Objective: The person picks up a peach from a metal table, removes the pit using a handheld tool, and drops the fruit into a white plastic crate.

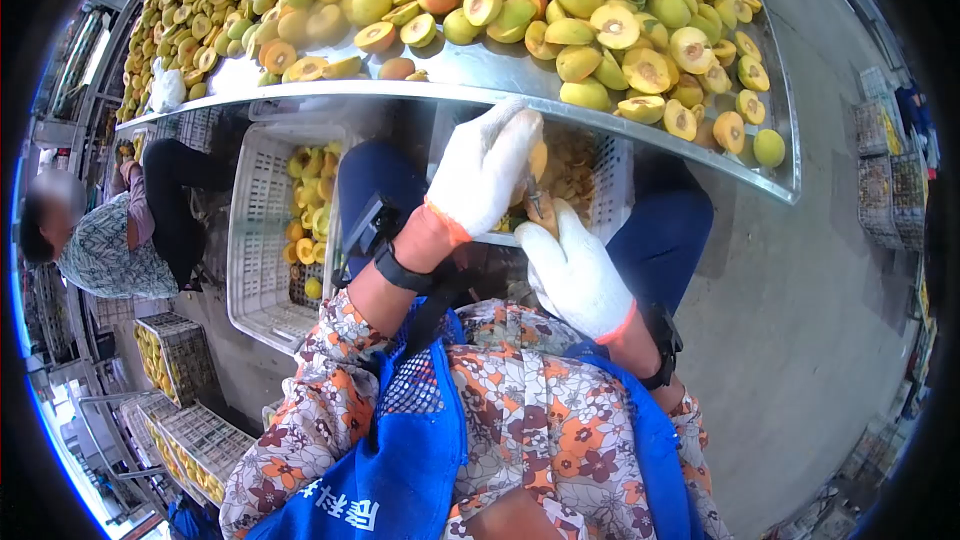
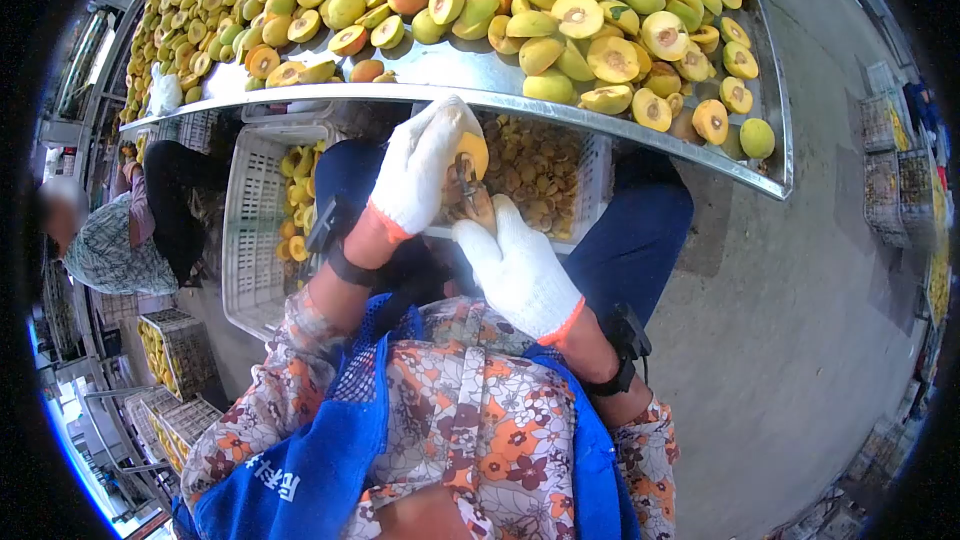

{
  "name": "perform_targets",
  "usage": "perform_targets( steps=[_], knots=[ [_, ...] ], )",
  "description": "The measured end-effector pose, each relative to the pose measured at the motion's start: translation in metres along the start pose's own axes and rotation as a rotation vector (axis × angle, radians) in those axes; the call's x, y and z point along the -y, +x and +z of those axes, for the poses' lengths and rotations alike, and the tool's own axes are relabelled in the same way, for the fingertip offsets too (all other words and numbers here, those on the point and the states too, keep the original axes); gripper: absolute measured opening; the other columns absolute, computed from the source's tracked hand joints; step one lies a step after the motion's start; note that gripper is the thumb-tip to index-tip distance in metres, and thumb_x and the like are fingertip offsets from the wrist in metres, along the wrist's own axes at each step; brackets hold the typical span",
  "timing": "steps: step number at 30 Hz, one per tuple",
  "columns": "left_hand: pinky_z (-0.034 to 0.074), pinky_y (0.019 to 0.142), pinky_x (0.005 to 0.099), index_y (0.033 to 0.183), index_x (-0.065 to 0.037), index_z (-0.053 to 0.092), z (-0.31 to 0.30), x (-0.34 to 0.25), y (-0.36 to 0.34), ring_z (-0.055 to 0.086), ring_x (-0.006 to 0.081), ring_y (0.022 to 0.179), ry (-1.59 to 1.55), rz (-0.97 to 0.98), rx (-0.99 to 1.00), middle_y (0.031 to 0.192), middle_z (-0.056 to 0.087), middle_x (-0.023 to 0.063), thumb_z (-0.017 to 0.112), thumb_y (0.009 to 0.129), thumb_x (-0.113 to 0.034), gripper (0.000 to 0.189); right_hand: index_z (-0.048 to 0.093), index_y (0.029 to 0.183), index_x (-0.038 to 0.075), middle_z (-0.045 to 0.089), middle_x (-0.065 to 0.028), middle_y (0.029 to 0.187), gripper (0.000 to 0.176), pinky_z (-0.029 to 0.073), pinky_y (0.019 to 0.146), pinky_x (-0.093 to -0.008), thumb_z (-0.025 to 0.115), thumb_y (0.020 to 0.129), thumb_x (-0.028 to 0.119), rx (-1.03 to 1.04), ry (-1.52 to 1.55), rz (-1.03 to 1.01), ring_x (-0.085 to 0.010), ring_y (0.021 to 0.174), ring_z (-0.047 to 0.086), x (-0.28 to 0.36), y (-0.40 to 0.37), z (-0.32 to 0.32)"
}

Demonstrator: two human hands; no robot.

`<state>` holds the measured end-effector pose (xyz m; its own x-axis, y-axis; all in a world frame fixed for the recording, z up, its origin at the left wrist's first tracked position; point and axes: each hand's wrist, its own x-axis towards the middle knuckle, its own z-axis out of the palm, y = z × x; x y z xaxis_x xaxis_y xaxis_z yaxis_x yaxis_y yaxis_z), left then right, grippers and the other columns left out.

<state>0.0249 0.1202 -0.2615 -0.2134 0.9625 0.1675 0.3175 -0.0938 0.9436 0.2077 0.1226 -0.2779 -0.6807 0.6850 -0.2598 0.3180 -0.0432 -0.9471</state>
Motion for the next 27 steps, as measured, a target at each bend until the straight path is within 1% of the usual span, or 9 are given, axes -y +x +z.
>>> perform_targets(
  steps=[3, 5, 9, 13, 15, 17, 21, 24, 27],
  knots=[
    [0.050, 0.071, 0.0331, 0.105, 0.003, 0.060, -0.001, 0.010, 0.005, 0.056, 0.0177, 0.075, -0.276, -0.246, 0.056, 0.086, 0.062, 0.0143, 0.054, 0.102, -0.018, 0.023, 0.055, 0.120, 0.000, 0.061, -0.0320, 0.095, 0.033, 0.053, 0.069, -0.0499, 0.059, 0.098, 0.025, -0.087, -0.069, 0.042, -0.0474, 0.082, 0.065, -0.003, -0.001, 0.006],
    [0.050, 0.071, 0.0342, 0.104, 0.002, 0.060, -0.001, 0.022, 0.005, 0.058, 0.0253, 0.073, 0.037, 0.215, 0.022, 0.086, 0.061, 0.0163, 0.053, 0.101, -0.015, 0.019, 0.056, 0.120, 0.001, 0.060, -0.0326, 0.101, 0.032, 0.053, 0.068, -0.0501, 0.061, 0.095, 0.021, 0.033, -0.038, 0.070, -0.0472, 0.082, 0.066, 0.002, 0.001, -0.008],
    [0.051, 0.072, 0.0351, 0.104, 0.002, 0.060, 0.005, 0.030, 0.004, 0.059, 0.0313, 0.074, 0.068, 0.462, -0.069, 0.088, 0.062, 0.0168, 0.052, 0.100, -0.012, 0.017, 0.060, 0.119, 0.005, 0.057, -0.0316, 0.114, 0.034, 0.055, 0.067, -0.0490, 0.066, 0.086, 0.009, 0.153, -0.080, 0.093, -0.0454, 0.081, 0.066, -0.003, 0.004, -0.012],
    [0.051, 0.073, 0.0338, 0.103, 0.003, 0.060, 0.001, 0.039, 0.013, 0.059, 0.0307, 0.074, -0.007, 0.240, 0.092, 0.089, 0.062, 0.0161, 0.053, 0.100, -0.013, 0.017, 0.060, 0.118, 0.005, 0.058, -0.0292, 0.110, 0.032, 0.054, 0.066, -0.0453, 0.066, 0.087, 0.009, 0.010, -0.330, -0.241, -0.0436, 0.079, 0.065, -0.021, 0.003, -0.001],
    [0.051, 0.074, 0.0333, 0.104, 0.003, 0.060, -0.003, 0.047, 0.014, 0.059, 0.0309, 0.075, -0.036, 0.233, 0.203, 0.090, 0.063, 0.0160, 0.053, 0.100, -0.013, 0.018, 0.058, 0.119, 0.004, 0.061, -0.0231, 0.095, 0.027, 0.052, 0.062, -0.0408, 0.062, 0.094, 0.013, -0.040, 0.042, 0.071, -0.0372, 0.072, 0.064, -0.014, 0.004, 0.003],
    [0.051, 0.074, 0.0324, 0.105, 0.002, 0.061, -0.006, 0.038, 0.014, 0.060, 0.0253, 0.077, -0.248, -0.093, 0.291, 0.092, 0.065, 0.0123, 0.051, 0.103, -0.018, 0.023, 0.057, 0.119, 0.002, 0.060, -0.0193, 0.085, 0.027, 0.051, 0.060, -0.0389, 0.060, 0.098, 0.018, 0.087, 0.086, 0.054, -0.0319, 0.067, 0.062, -0.022, 0.003, -0.007],
    [0.050, 0.078, 0.0306, 0.097, -0.001, 0.065, -0.007, 0.028, 0.012, 0.060, 0.0148, 0.086, -0.101, -0.230, 0.290, 0.093, 0.065, 0.0088, 0.041, 0.110, -0.033, 0.042, 0.054, 0.117, 0.002, 0.053, -0.0069, 0.064, 0.031, 0.047, 0.053, -0.0325, 0.054, 0.105, 0.030, 0.173, 0.420, 0.242, -0.0161, 0.056, 0.056, -0.011, 0.002, -0.006],
    [0.051, 0.076, 0.0298, 0.095, -0.001, 0.067, -0.005, 0.060, 0.018, 0.062, 0.0130, 0.082, -0.161, -0.093, 0.426, 0.087, 0.067, 0.0075, 0.041, 0.110, -0.037, 0.047, 0.054, 0.115, 0.003, 0.052, -0.0027, 0.064, 0.030, 0.043, 0.049, -0.0295, 0.055, 0.104, 0.031, 0.077, 0.206, 0.184, -0.0118, 0.052, 0.053, -0.010, 0.004, -0.002],
    [0.051, 0.074, 0.0286, 0.090, -0.001, 0.067, 0.000, 0.047, 0.015, 0.061, 0.0120, 0.076, -0.335, -0.281, 0.235, 0.080, 0.066, 0.0054, 0.041, 0.110, -0.041, 0.051, 0.053, 0.117, 0.003, 0.051, -0.0024, 0.064, 0.031, 0.042, 0.047, -0.0292, 0.055, 0.105, 0.031, 0.133, 0.299, 0.203, -0.0126, 0.051, 0.052, -0.012, 0.005, -0.007]
  ],
)
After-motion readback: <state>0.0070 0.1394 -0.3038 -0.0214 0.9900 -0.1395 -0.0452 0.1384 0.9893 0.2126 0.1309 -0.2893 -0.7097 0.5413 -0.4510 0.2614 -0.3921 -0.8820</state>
